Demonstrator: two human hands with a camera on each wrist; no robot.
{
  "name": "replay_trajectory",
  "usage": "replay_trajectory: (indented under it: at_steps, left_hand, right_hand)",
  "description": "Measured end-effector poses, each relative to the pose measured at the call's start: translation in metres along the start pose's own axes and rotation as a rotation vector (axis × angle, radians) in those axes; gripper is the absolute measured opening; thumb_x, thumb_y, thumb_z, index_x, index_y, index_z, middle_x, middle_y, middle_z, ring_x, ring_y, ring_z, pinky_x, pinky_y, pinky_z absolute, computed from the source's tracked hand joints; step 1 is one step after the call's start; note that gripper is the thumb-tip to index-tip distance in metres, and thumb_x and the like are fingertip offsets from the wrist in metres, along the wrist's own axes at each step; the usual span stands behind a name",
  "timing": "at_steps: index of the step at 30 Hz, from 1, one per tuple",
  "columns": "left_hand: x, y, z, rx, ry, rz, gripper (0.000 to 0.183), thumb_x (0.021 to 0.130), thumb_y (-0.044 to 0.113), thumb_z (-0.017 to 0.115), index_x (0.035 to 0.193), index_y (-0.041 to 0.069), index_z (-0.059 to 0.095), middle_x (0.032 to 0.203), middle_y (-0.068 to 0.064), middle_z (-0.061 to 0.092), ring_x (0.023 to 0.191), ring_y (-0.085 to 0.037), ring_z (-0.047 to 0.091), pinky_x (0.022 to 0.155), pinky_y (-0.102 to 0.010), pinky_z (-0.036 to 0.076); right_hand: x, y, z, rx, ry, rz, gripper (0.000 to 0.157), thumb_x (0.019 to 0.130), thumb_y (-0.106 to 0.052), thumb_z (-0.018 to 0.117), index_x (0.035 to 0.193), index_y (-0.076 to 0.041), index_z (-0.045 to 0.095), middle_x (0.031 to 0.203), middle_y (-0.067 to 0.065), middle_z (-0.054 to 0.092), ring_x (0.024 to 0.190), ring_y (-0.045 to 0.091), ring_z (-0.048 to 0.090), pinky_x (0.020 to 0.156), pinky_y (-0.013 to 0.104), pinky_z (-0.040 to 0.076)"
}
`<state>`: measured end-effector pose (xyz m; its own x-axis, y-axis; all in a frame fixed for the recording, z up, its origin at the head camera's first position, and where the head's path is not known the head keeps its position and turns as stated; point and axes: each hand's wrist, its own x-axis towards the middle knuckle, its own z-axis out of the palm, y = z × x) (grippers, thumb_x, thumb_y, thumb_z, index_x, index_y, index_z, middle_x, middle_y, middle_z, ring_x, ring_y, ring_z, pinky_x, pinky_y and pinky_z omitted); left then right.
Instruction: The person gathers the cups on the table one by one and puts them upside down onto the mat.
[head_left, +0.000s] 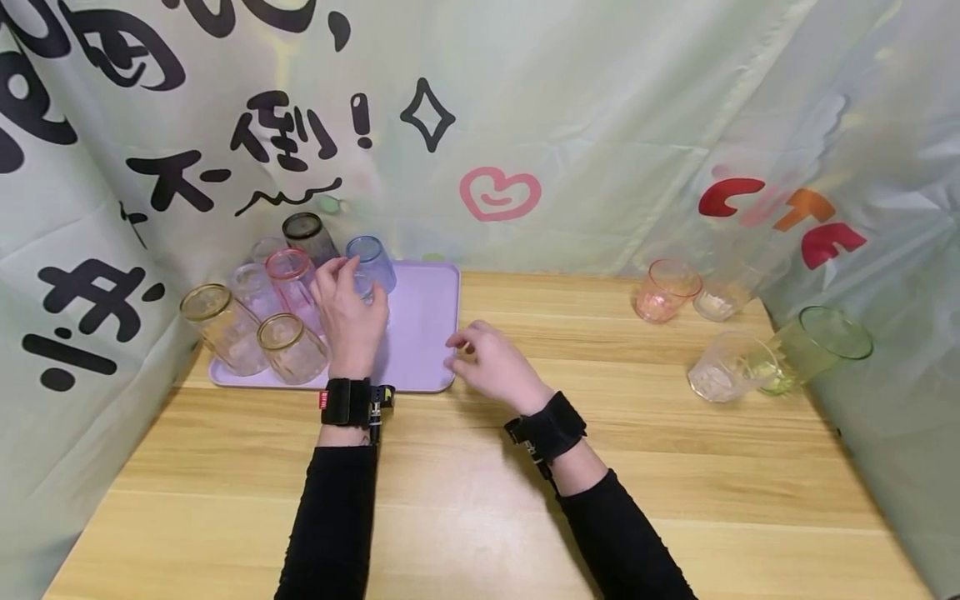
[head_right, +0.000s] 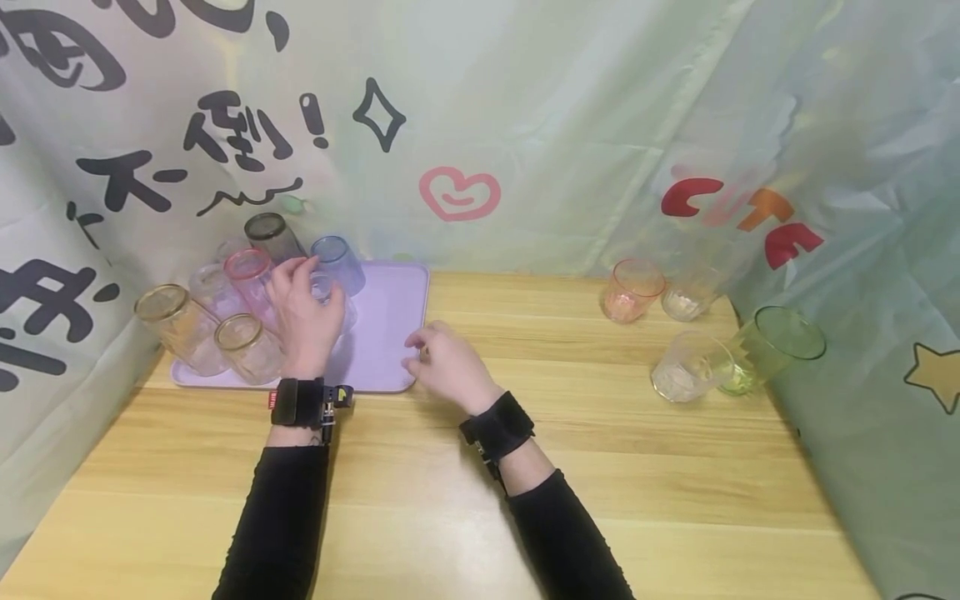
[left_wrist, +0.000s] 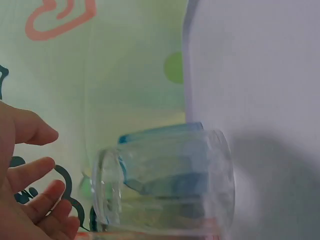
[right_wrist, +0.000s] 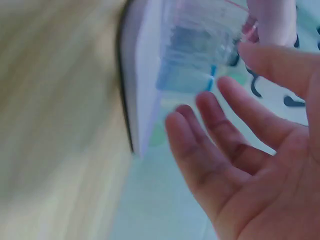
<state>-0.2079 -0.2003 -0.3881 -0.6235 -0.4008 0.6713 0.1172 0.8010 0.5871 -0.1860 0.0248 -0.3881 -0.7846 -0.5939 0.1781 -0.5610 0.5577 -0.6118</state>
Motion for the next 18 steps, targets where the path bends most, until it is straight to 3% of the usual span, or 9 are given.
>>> replay_trajectory:
  at_steps: [5, 9, 13, 18]
  left_hand:
    - [-0.001, 0.01, 0.004, -0.044, 0.031, 0.055, 0.031, 0.075, 0.013, 0.061, 0.106, 0.007, 0.063, 0.109, -0.013, 0.048, 0.1, -0.029, 0.04, 0.083, -0.046, 0.037]
    - [-0.004, 0.019, 0.009, -0.043, -0.017, 0.093, 0.027, 0.076, 0.012, 0.06, 0.103, 0.01, 0.064, 0.102, -0.012, 0.048, 0.094, -0.028, 0.043, 0.078, -0.046, 0.039]
    - [-0.011, 0.026, 0.014, -0.031, -0.164, 0.077, 0.025, 0.078, 0.014, 0.06, 0.103, 0.011, 0.064, 0.099, -0.008, 0.05, 0.086, -0.022, 0.046, 0.07, -0.041, 0.041]
    - [-0.019, 0.033, 0.019, 0.027, -0.404, 0.022, 0.026, 0.08, 0.02, 0.06, 0.105, 0.013, 0.063, 0.099, -0.006, 0.053, 0.085, -0.021, 0.047, 0.067, -0.041, 0.043]
  right_hand:
    - [0.0, 0.004, -0.021, 0.075, 0.232, -0.038, 0.028, 0.083, -0.025, 0.064, 0.107, -0.01, 0.061, 0.104, 0.003, 0.056, 0.091, 0.019, 0.052, 0.072, 0.035, 0.051]
    - [-0.002, 0.009, -0.037, 0.159, 0.447, -0.073, 0.031, 0.083, -0.02, 0.063, 0.111, -0.008, 0.059, 0.107, 0.005, 0.056, 0.093, 0.021, 0.052, 0.074, 0.039, 0.051]
    - [-0.003, 0.016, -0.051, 0.233, 0.659, -0.097, 0.03, 0.081, -0.014, 0.063, 0.111, -0.006, 0.059, 0.107, 0.006, 0.055, 0.094, 0.021, 0.052, 0.075, 0.042, 0.051]
    - [-0.008, 0.021, -0.068, 0.274, 0.867, -0.113, 0.029, 0.08, -0.003, 0.062, 0.109, -0.004, 0.059, 0.107, 0.012, 0.054, 0.095, 0.026, 0.052, 0.075, 0.046, 0.051]
